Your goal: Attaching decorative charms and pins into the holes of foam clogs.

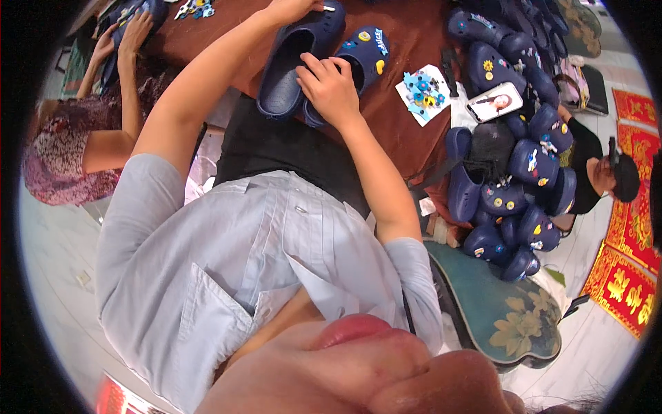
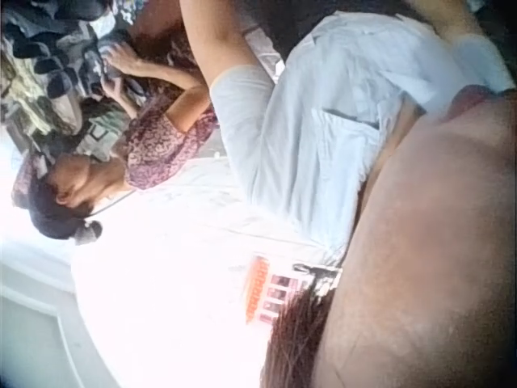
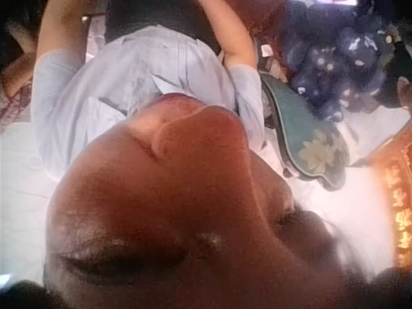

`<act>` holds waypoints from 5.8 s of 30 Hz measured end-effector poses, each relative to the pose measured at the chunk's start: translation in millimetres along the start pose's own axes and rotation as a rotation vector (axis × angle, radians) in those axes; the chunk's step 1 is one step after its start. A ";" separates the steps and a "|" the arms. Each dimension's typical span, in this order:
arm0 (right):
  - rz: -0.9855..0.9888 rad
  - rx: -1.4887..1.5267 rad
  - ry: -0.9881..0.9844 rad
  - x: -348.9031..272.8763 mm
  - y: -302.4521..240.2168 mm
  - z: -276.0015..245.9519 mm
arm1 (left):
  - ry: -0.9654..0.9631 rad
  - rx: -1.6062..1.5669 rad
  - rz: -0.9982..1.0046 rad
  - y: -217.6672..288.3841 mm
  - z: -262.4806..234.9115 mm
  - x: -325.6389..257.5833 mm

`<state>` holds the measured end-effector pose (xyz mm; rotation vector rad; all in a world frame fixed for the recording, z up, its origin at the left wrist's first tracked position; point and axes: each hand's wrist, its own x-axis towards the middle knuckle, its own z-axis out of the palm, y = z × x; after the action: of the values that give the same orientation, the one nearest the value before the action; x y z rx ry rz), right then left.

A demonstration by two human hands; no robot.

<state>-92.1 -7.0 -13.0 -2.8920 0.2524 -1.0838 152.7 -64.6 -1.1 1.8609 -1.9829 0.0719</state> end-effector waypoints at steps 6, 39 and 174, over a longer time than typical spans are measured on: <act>-0.005 -0.033 0.026 -2.8 -0.6 -0.4 | -0.006 0.102 0.238 -8.2 0.1 -1.7; -0.054 0.022 0.064 2.9 -6.1 -3.8 | -0.353 -0.775 -0.071 -65.5 -6.9 25.1; -0.032 -0.040 -0.089 -1.2 0.1 4.8 | 0.049 -1.268 -0.806 -38.0 9.1 -84.3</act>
<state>-89.9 -7.0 -17.4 -2.9805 0.2272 -0.9626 188.4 8.0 -46.7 1.4798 -0.6729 -1.0671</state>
